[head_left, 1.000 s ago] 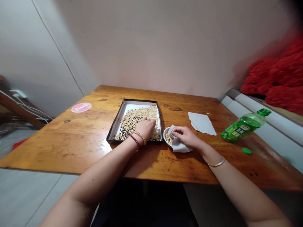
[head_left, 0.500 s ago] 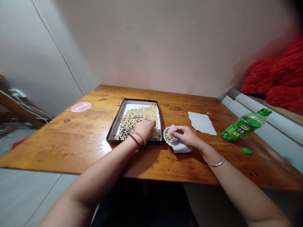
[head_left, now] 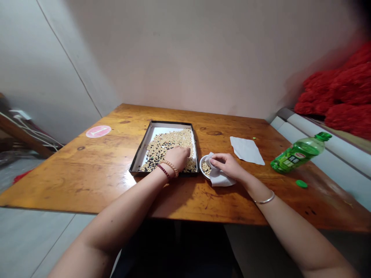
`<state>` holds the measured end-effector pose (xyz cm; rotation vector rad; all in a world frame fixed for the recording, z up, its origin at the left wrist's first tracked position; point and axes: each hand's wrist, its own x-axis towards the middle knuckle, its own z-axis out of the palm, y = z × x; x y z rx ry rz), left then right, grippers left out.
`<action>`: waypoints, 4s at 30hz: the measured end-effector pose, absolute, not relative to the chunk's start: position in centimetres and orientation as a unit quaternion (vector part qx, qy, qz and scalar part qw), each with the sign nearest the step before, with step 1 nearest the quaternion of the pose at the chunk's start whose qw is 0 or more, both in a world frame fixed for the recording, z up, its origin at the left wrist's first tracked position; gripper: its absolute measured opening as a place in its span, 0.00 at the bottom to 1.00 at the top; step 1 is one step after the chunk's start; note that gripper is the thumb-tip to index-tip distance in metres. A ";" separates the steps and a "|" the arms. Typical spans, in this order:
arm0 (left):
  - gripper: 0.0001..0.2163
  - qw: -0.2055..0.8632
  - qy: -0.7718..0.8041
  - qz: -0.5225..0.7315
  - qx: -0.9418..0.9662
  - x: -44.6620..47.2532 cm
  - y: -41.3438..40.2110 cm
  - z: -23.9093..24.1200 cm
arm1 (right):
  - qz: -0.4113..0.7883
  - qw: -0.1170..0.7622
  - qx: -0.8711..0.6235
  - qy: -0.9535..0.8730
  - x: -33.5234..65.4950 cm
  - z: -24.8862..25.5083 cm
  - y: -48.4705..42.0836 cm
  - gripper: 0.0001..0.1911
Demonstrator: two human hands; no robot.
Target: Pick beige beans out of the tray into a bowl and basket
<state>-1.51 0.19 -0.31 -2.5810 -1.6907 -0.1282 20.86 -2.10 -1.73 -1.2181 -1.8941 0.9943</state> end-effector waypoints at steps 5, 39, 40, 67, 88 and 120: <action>0.08 0.031 -0.553 -0.046 -0.831 -1.4 0.2 -0.3 | 0.385 0.347 -0.464 -0.718 20.8 -1.7 -2.1 0.17; 0.09 0.105 -0.310 -0.260 -0.908 1.1 -1.8 -0.6 | 0.435 0.381 -0.425 -0.697 21.3 -2.9 -1.6 0.18; 0.10 0.106 -0.310 -0.257 -0.909 1.1 -1.8 -0.6 | 0.432 0.375 -0.424 -0.702 21.3 -2.9 -1.6 0.18; 0.09 0.099 -0.336 -0.212 -0.912 0.8 -1.6 0.1 | 0.433 0.382 -0.405 -0.709 21.3 -2.5 -1.6 0.12; 0.10 0.126 -0.501 -0.125 -0.847 -0.7 -1.0 0.5 | 0.403 0.411 -0.449 -0.683 21.0 -2.7 -1.4 0.16; 0.13 0.082 -0.573 -0.041 -0.814 -1.0 -0.5 -0.3 | 0.334 0.347 -0.465 -0.743 21.2 -2.3 -1.6 0.15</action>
